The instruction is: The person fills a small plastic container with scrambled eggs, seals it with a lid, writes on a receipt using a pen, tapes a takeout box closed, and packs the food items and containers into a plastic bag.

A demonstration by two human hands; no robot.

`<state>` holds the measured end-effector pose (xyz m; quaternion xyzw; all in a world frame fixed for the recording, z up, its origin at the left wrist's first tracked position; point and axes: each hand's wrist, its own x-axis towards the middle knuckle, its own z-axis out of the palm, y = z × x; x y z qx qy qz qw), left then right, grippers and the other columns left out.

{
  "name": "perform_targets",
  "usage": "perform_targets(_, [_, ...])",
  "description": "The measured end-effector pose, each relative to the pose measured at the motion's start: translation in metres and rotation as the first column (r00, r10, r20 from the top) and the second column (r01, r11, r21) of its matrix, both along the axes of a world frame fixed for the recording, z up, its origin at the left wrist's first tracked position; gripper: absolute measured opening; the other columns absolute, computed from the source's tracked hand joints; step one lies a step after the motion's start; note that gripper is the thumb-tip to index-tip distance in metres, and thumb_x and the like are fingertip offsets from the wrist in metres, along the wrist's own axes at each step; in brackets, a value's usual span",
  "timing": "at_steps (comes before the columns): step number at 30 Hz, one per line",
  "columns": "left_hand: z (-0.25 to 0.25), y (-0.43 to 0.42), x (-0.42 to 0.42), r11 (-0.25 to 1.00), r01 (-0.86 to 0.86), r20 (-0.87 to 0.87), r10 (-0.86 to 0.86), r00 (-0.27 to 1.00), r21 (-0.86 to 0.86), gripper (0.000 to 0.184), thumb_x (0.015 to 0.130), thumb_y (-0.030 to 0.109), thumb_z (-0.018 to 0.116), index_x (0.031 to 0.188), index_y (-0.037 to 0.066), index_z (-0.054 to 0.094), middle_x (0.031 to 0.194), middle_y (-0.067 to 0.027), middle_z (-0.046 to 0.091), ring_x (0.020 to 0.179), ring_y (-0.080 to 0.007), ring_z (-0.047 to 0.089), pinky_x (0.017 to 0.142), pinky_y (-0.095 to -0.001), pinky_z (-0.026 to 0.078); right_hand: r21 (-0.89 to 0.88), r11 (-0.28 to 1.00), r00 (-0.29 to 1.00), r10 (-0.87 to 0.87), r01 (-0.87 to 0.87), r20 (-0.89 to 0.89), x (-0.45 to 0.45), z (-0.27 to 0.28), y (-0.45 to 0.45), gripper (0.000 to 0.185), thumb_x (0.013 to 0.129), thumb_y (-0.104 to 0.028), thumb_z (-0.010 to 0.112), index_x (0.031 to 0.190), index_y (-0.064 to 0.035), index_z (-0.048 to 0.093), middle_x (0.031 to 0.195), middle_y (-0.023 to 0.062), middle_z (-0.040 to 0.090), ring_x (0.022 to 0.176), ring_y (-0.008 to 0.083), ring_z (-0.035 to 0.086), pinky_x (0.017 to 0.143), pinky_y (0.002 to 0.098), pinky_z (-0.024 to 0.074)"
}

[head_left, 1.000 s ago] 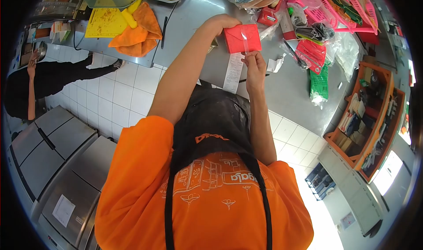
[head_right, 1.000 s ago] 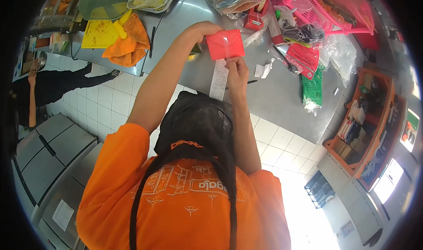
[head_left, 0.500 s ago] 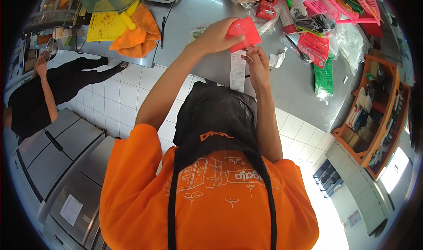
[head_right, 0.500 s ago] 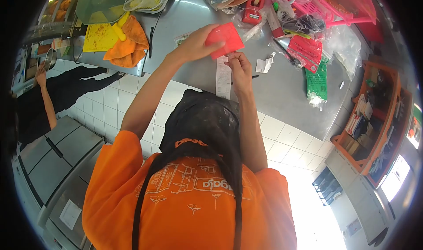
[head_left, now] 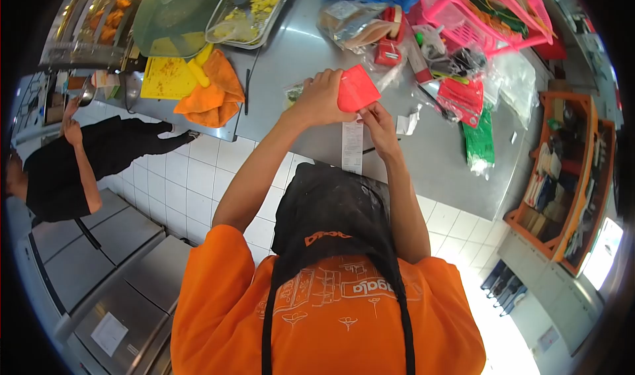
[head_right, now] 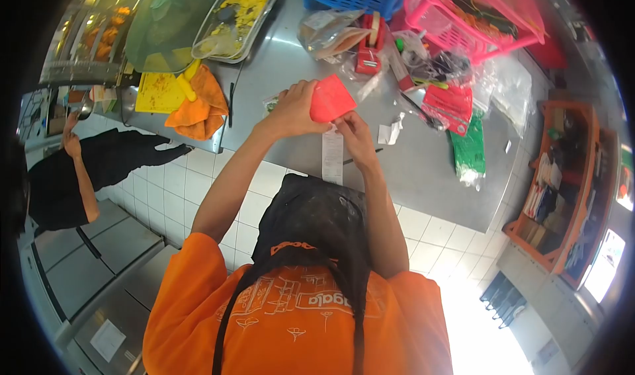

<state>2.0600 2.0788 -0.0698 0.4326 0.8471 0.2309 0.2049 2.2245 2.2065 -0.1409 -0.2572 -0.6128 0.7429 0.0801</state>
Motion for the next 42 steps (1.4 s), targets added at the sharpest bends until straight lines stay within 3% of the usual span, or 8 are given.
perform_targets(12, [-0.005, 0.032, 0.025, 0.993, -0.071, -0.32, 0.038, 0.947, -0.092, 0.078, 0.088, 0.059, 0.064, 0.129, -0.004, 0.045, 0.123, -0.0244, 0.055, 0.117, -0.0436, 0.053, 0.094, -0.0614, 0.04, 0.789, 0.589, 0.978, 0.005, -0.173, 0.211, 0.002, 0.007, 0.039, 0.035, 0.087, -0.039, 0.071, 0.088, -0.0033, 0.07, 0.089, 0.0177, 0.071, 0.079, 0.035, 0.07, 0.067, 0.0465, 0.0538])
perform_targets(15, [-0.017, 0.027, 0.012, 0.999, -0.014, -0.266, 0.002, 0.964, -0.043, 0.063, 0.098, 0.049, 0.053, 0.133, -0.003, 0.044, 0.126, -0.0236, 0.054, 0.117, -0.0432, 0.053, 0.095, -0.0599, 0.04, 0.75, 0.479, 0.887, 0.305, -0.457, 0.346, 0.039, 0.028, 0.064, 0.032, 0.089, -0.035, 0.07, 0.084, -0.0044, 0.063, 0.082, 0.0169, 0.067, 0.074, 0.0356, 0.066, 0.066, 0.044, 0.0515])
perform_targets(19, [-0.016, 0.027, 0.003, 0.999, -0.039, -0.143, 0.037, 0.989, -0.006, 0.052, 0.104, 0.041, 0.046, 0.134, -0.001, 0.048, 0.127, -0.0239, 0.057, 0.114, -0.0433, 0.054, 0.096, -0.0528, 0.042, -0.007, 0.586, 0.576, 0.8, -0.811, 0.166, 0.129, 0.075, 0.227, 0.029, 0.096, -0.028, 0.059, 0.11, -0.0044, 0.068, 0.102, 0.0107, 0.072, 0.094, 0.0235, 0.069, 0.072, 0.0384, 0.0555])
perform_targets(21, [-0.027, 0.024, 0.004, 0.992, -0.106, -0.15, 0.116, 0.982, 0.07, 0.049, 0.106, 0.039, 0.044, 0.133, -0.001, 0.051, 0.127, -0.025, 0.058, 0.112, -0.044, 0.055, 0.097, -0.0506, 0.043, 0.022, 0.825, 0.798, 0.54, -0.565, 0.268, 0.165, 0.074, 0.363, 0.034, 0.095, -0.018, 0.052, 0.123, -0.0045, 0.065, 0.11, 0.0053, 0.072, 0.102, 0.0194, 0.068, 0.086, 0.0357, 0.0545])
perform_targets(24, [-0.016, 0.031, 0.015, 0.976, -0.218, -0.133, 0.214, 0.968, -0.015, 0.048, 0.106, 0.035, 0.043, 0.135, -0.002, 0.05, 0.128, -0.0254, 0.058, 0.112, -0.0431, 0.055, 0.098, -0.0501, 0.043, 0.859, 0.5, 0.93, -0.358, 0.113, 0.087, 0.163, 0.038, 0.504, 0.027, 0.097, -0.013, 0.049, 0.113, -0.0078, 0.07, 0.111, 0.0197, 0.07, 0.102, 0.0337, 0.069, 0.087, 0.0408, 0.0526])
perform_targets(29, [0.005, 0.036, 0.036, 0.981, -0.19, -0.276, 0.194, 0.941, 0.044, 0.06, 0.098, 0.035, 0.059, 0.143, 0.0, 0.042, 0.138, -0.0246, 0.052, 0.124, -0.0434, 0.049, 0.104, -0.0509, 0.04, 0.869, 0.079, 0.757, -0.457, -0.489, 0.467, 0.135, -0.016, 0.599, 0.021, 0.096, -0.019, 0.052, 0.094, -0.0052, 0.067, 0.098, 0.017, 0.069, 0.095, 0.037, 0.066, 0.08, 0.0448, 0.0534])
perform_targets(34, [0.017, 0.059, 0.075, 0.966, -0.184, -0.483, 0.076, 0.873, -0.181, 0.088, 0.085, 0.034, 0.074, 0.152, 0.003, 0.027, 0.148, -0.0236, 0.04, 0.134, -0.0459, 0.04, 0.109, -0.0575, 0.035, 0.678, 0.181, 0.687, -0.016, -0.712, 0.726, 0.117, -0.004, 0.631, 0.04, 0.073, -0.038, 0.083, 0.083, -0.0033, 0.066, 0.087, 0.0144, 0.069, 0.085, 0.0321, 0.067, 0.075, 0.0432, 0.0527])
perform_targets(42, [0.014, 0.062, 0.079, 0.942, -0.273, -0.46, 0.158, 0.874, -0.195, 0.099, 0.08, 0.033, 0.081, 0.155, 0.004, 0.023, 0.155, -0.0223, 0.032, 0.143, -0.0449, 0.031, 0.116, -0.0588, 0.027, 0.485, 0.807, 0.884, 0.093, -0.336, 0.458, 0.144, -0.011, 0.649, 0.016, 0.093, -0.02, 0.064, 0.091, -0.0046, 0.067, 0.082, -0.0035, 0.061, 0.077, 0.009, 0.054, 0.071, 0.0272, 0.0449])
